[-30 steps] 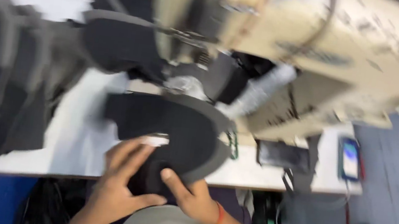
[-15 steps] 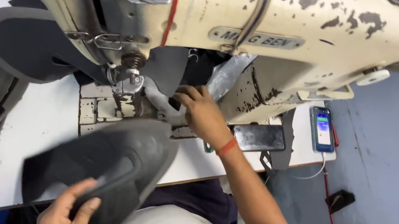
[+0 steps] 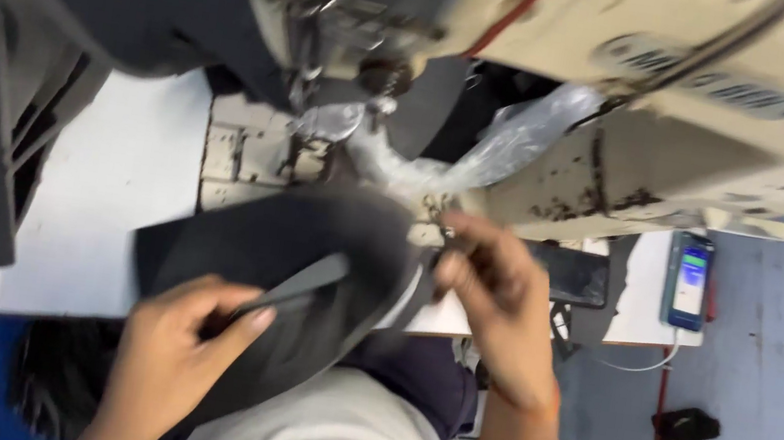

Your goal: The person sews black material pieces using a sewing machine, repeatedly feeding the material under the needle and guiding it through the stitching process. They handle the material with both hands, aligning edges and adjusting the position as needed.

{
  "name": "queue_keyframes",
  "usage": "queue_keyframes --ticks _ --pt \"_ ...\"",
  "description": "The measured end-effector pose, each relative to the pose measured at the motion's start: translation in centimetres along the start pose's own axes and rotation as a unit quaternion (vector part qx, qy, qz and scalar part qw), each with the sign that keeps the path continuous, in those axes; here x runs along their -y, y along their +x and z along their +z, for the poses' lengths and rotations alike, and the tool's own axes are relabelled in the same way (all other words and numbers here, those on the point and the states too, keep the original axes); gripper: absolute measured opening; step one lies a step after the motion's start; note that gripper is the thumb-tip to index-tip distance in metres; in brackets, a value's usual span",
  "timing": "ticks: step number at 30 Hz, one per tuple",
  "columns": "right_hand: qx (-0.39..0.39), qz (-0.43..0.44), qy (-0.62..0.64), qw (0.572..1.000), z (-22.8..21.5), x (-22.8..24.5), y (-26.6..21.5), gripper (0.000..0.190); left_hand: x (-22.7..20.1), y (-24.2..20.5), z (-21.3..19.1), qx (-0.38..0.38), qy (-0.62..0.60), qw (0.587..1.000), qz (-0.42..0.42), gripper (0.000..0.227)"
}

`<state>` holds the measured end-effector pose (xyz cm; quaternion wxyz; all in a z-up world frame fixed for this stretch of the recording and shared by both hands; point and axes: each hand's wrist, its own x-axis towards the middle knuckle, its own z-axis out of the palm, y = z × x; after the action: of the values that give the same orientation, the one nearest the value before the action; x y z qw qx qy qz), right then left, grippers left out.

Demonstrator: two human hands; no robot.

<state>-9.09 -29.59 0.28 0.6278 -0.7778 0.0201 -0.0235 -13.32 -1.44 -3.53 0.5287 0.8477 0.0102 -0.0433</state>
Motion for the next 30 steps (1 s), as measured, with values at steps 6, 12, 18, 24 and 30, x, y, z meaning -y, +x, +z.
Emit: queue_keyframes --ticks 6,12,18,24,30 --pt "0.179 0.109 0.044 0.977 4.9 1.5 -4.3 0.021 -3.3 0.8 1.9 -0.029 -0.105 0.992 0.061 0.021" --pt "0.123 -0.137 -0.133 0.974 4.6 2.1 -3.5 0.023 -3.7 0.4 1.2 0.086 -0.257 0.958 0.090 0.031" --pt "0.134 -0.239 -0.280 0.920 3.4 5.0 -0.4 0.046 -2.3 -0.5 1.5 0.044 -0.272 0.961 0.012 0.025" --pt "0.270 -0.144 -0.200 0.931 1.1 2.7 -1.3 0.029 -2.8 -0.2 1.8 0.079 -0.257 0.962 -0.056 0.022" --pt "0.251 -0.173 -0.192 0.933 1.7 2.8 -1.4 0.026 -3.9 -0.5 2.8 -0.006 -0.165 0.986 0.004 0.018"
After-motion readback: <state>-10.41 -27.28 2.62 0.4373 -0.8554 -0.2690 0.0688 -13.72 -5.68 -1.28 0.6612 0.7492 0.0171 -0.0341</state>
